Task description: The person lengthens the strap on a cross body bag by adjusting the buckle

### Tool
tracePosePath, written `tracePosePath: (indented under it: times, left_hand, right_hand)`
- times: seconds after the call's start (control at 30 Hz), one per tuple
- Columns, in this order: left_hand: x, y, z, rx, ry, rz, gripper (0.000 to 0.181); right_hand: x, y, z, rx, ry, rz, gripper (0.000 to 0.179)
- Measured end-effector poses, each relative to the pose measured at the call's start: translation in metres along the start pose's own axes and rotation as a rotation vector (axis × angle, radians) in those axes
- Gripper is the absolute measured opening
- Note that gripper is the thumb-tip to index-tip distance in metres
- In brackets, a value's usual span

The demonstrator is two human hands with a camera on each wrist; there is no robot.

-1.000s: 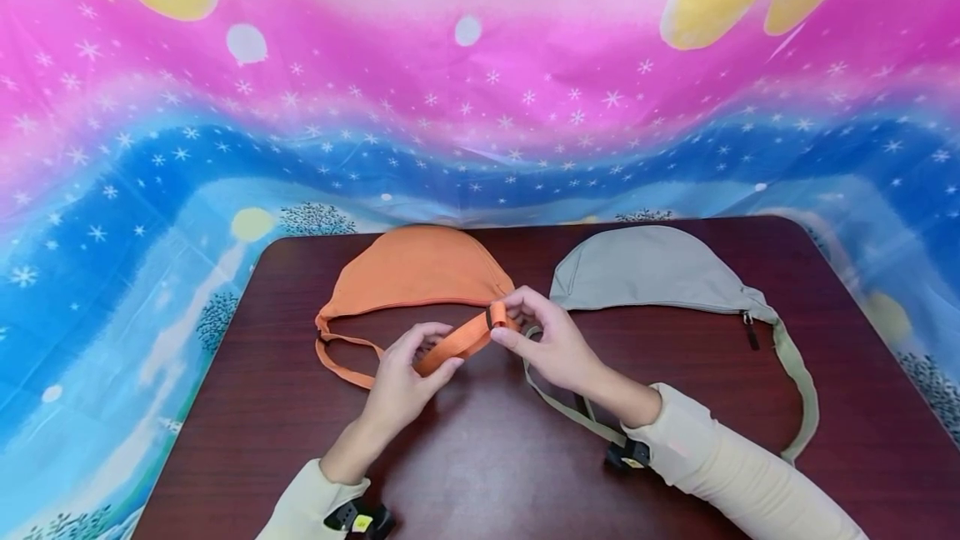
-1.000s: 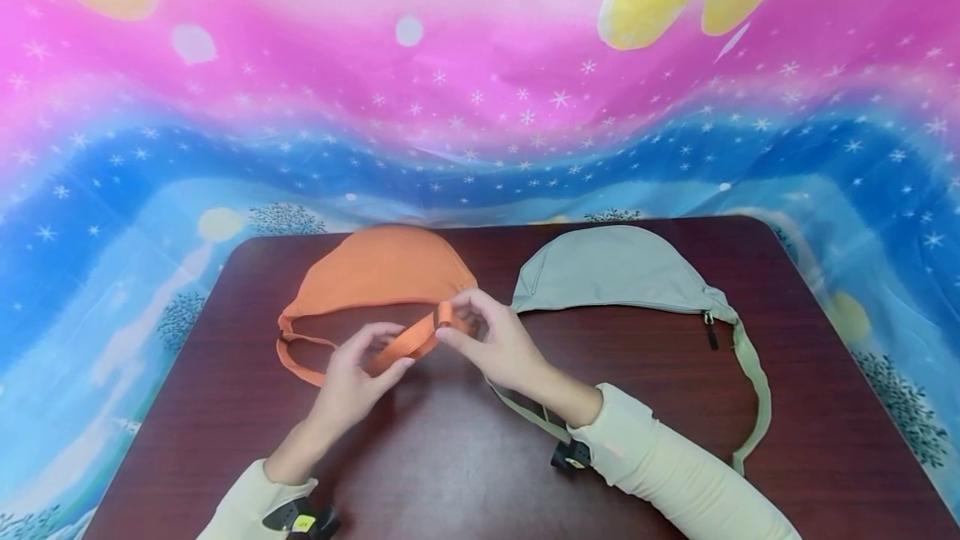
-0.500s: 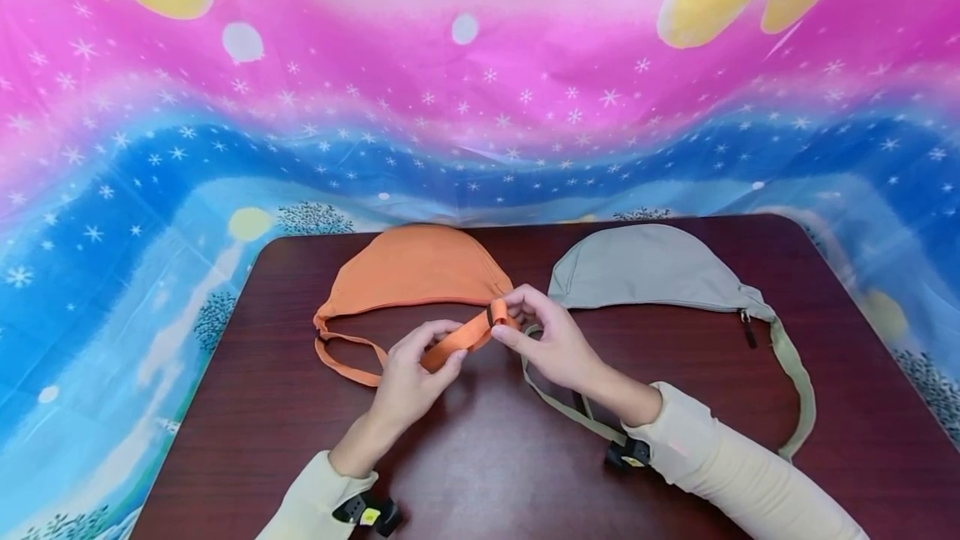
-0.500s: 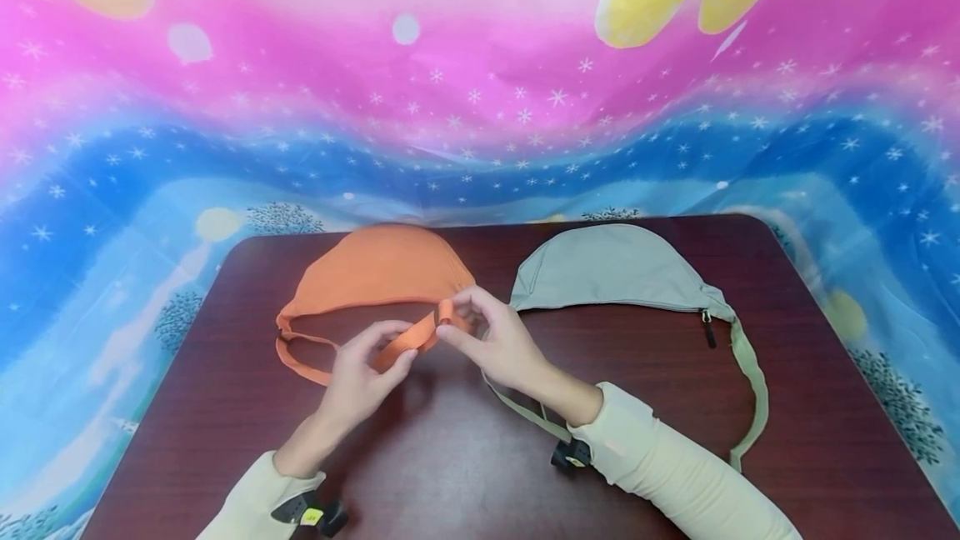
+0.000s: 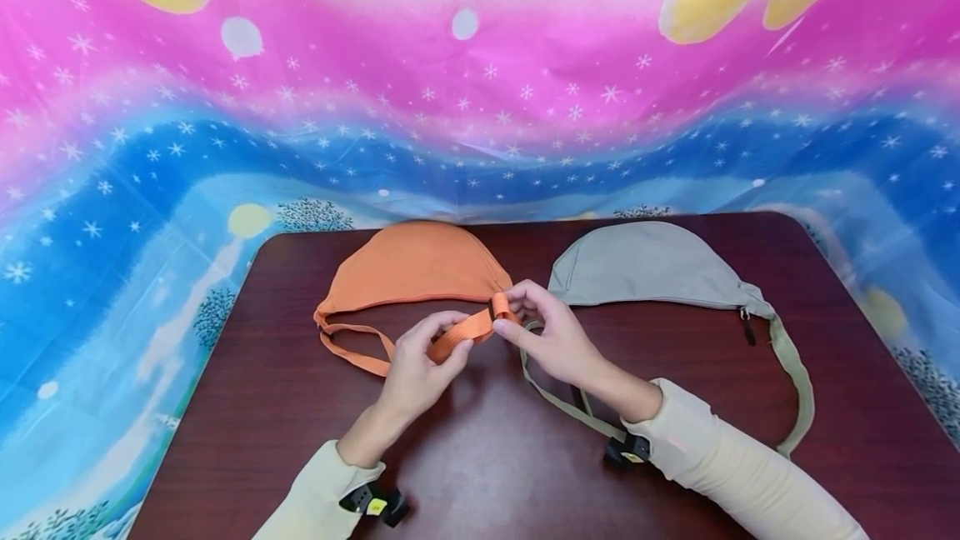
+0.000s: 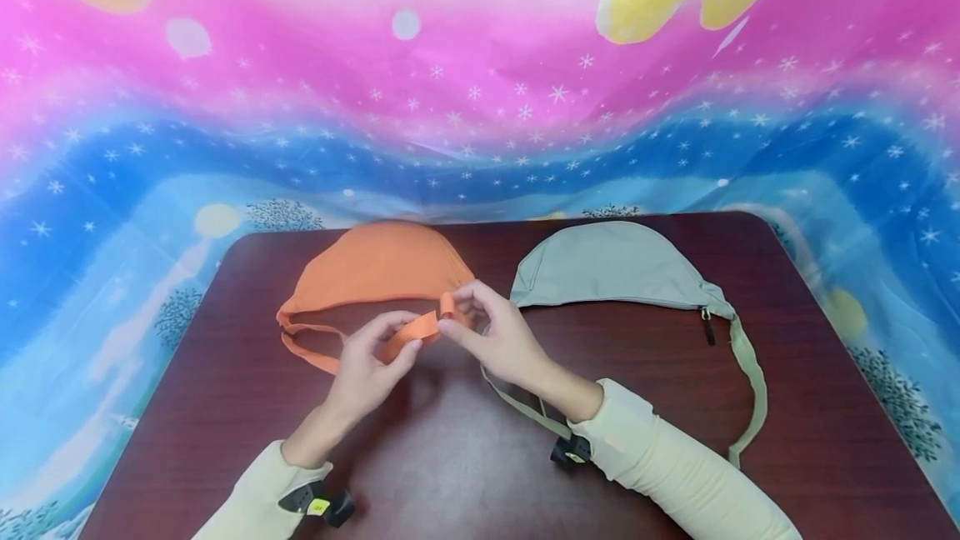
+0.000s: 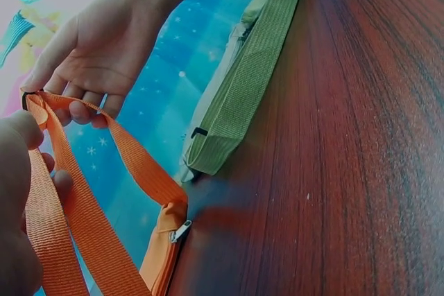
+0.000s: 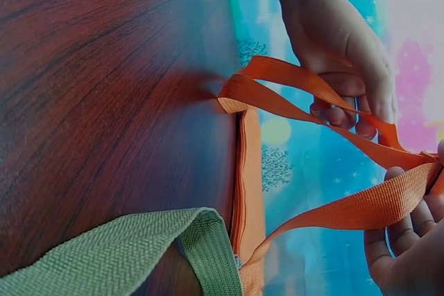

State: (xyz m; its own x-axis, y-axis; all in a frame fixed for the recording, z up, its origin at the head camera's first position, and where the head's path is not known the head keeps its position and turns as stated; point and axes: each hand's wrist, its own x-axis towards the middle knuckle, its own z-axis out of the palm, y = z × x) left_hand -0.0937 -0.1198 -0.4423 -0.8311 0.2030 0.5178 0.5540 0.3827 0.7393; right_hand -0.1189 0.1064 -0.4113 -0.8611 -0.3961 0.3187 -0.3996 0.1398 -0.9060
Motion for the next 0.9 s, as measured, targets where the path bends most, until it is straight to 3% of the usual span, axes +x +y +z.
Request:
tracePosePath:
  times: [0.3,0.9]
  left_hand:
    - [0.001,0.0021,-0.0018,-0.084,0.057,-0.032,0.031]
    - [0.0072,0.0045,0.0046,0.05,-0.078,-0.095,0.025]
  right_hand:
    - [-0.0006,0.0015,-0.0007,0.03,-0.004,0.018,0.024]
    - [0.0001,-0.0025,0.0011,0.022,-0.011,0.026,0.023]
